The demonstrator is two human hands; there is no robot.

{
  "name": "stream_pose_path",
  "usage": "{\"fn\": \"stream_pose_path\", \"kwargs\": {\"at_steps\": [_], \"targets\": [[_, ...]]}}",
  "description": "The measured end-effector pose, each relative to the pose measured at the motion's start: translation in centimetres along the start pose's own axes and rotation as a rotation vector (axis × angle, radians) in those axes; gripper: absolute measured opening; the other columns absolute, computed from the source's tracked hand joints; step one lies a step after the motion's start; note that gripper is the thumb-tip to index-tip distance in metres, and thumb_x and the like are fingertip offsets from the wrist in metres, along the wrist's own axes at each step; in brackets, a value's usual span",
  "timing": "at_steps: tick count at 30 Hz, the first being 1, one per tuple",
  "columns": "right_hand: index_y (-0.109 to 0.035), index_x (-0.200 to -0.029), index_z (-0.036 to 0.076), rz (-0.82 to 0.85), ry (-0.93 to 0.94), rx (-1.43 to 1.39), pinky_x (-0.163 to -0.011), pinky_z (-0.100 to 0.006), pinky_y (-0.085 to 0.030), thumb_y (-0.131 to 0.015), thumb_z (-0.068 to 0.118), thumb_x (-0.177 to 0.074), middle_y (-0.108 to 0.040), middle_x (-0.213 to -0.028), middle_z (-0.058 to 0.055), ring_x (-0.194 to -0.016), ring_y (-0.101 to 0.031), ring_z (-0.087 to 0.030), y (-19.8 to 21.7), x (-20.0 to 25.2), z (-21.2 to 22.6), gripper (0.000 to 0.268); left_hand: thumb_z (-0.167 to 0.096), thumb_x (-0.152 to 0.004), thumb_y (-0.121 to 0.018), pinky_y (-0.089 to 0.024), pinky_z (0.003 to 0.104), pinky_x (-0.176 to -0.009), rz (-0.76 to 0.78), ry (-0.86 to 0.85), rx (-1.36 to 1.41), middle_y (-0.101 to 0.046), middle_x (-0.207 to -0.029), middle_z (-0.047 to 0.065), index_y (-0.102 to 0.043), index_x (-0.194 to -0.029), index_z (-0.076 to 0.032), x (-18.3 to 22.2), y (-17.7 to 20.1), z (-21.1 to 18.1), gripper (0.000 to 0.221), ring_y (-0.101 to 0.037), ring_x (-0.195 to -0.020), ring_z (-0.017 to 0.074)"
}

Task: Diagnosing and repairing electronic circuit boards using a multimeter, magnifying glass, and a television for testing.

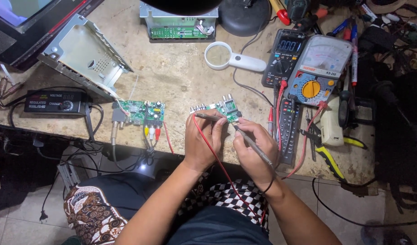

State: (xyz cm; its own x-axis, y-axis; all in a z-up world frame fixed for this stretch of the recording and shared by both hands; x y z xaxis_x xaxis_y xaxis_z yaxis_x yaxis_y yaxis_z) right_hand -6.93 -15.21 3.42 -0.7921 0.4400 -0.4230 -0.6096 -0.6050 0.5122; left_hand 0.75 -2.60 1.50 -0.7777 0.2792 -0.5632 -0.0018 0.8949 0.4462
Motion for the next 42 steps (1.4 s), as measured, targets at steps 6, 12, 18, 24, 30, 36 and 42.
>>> {"fn": "stream_pose_path", "kwargs": {"at_steps": [6, 12, 18, 24, 30, 36, 42], "targets": [[-0.073, -0.089, 0.007, -0.006, 0.001, -0.021, -0.081, -0.037, -0.061, -0.074, 0.001, -0.08, -0.079, -0.101, -0.014, -0.097, -0.077, -0.031, 0.0, -0.1, 0.2, 0.011, -0.025, -0.103, -0.062, -0.051, 0.046, -0.085, -0.002, 0.008, 0.003, -0.072, -0.09, 0.006, -0.063, -0.097, -0.01, 0.0, 0.0, -0.1, 0.016, -0.068, -0.092, 0.0338], [-0.073, -0.089, 0.007, -0.009, 0.004, 0.004, -0.081, -0.037, -0.061, -0.074, 0.002, -0.079, -0.079, -0.101, -0.013, -0.097, -0.077, -0.031, 0.0, -0.1, 0.3, 0.011, -0.024, -0.103, -0.062, -0.051, 0.046, -0.084, -0.002, 0.009, 0.007, -0.072, -0.088, 0.007, -0.062, -0.096, -0.01, -0.1, 0.1, -0.2, 0.016, -0.068, -0.091, 0.0345], [-0.073, -0.089, 0.007, 0.0, 0.0, 0.02, -0.081, -0.037, -0.061, -0.073, 0.003, -0.08, -0.079, -0.101, -0.014, -0.097, -0.076, -0.032, 0.1, -0.2, 0.5, 0.01, -0.024, -0.102, -0.063, -0.052, 0.047, -0.083, -0.009, 0.004, 0.008, -0.071, -0.087, 0.007, -0.062, -0.094, -0.01, -0.3, 0.3, -0.4, 0.017, -0.067, -0.091, 0.0351], [-0.074, -0.093, 0.004, 0.09, -0.096, -0.027, -0.081, -0.04, -0.061, -0.071, 0.002, -0.083, -0.078, -0.103, -0.018, -0.096, -0.076, -0.035, 0.5, -0.5, 0.7, 0.01, -0.023, -0.102, -0.063, -0.053, 0.045, -0.083, -0.024, 0.024, 0.035, -0.071, -0.086, 0.007, -0.063, -0.092, -0.009, 0.1, 0.2, -0.1, 0.017, -0.068, -0.092, 0.0338], [-0.077, -0.094, 0.013, 0.266, -0.3, 0.034, -0.078, -0.039, -0.06, -0.074, 0.014, -0.086, -0.08, -0.094, -0.009, -0.092, -0.077, -0.026, 2.1, -3.0, 1.7, 0.009, -0.025, -0.1, -0.066, -0.055, 0.041, -0.089, -0.075, -0.005, 0.11, -0.073, -0.091, 0.006, -0.066, -0.1, -0.01, 2.2, -0.2, 0.8, 0.015, -0.068, -0.096, 0.0286], [-0.081, -0.098, 0.019, 0.408, -0.402, 0.111, -0.075, -0.034, -0.057, -0.078, 0.028, -0.082, -0.079, -0.089, -0.006, -0.086, -0.074, -0.019, 2.4, -5.8, 0.1, 0.018, -0.039, -0.096, -0.071, -0.057, 0.041, -0.093, -0.045, -0.078, 0.077, -0.075, -0.095, 0.006, -0.067, -0.105, -0.011, 3.9, -0.8, 1.5, 0.03, -0.071, -0.097, 0.0272], [-0.082, -0.1, 0.021, 0.442, -0.462, 0.122, -0.075, -0.032, -0.057, -0.077, 0.03, -0.08, -0.079, -0.088, -0.006, -0.084, -0.074, -0.017, 2.3, -6.3, 0.3, 0.022, -0.035, -0.096, -0.072, -0.058, 0.038, -0.092, -0.059, -0.092, 0.059, -0.077, -0.098, 0.003, -0.067, -0.106, -0.012, 3.6, -0.8, 1.3, 0.025, -0.074, -0.097, 0.0242]]}}
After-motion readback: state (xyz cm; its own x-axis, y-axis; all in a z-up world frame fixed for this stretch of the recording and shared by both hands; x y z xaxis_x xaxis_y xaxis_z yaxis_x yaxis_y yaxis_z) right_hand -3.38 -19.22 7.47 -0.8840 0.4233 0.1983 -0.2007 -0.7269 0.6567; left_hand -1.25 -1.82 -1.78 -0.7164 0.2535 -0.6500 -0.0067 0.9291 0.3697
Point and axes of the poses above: each hand's wrist, its own x-axis away from the middle knuckle, its own y-axis out of the back of the hand, z = x × y, the point moved 1 cm from there along -x, towards the middle knuckle
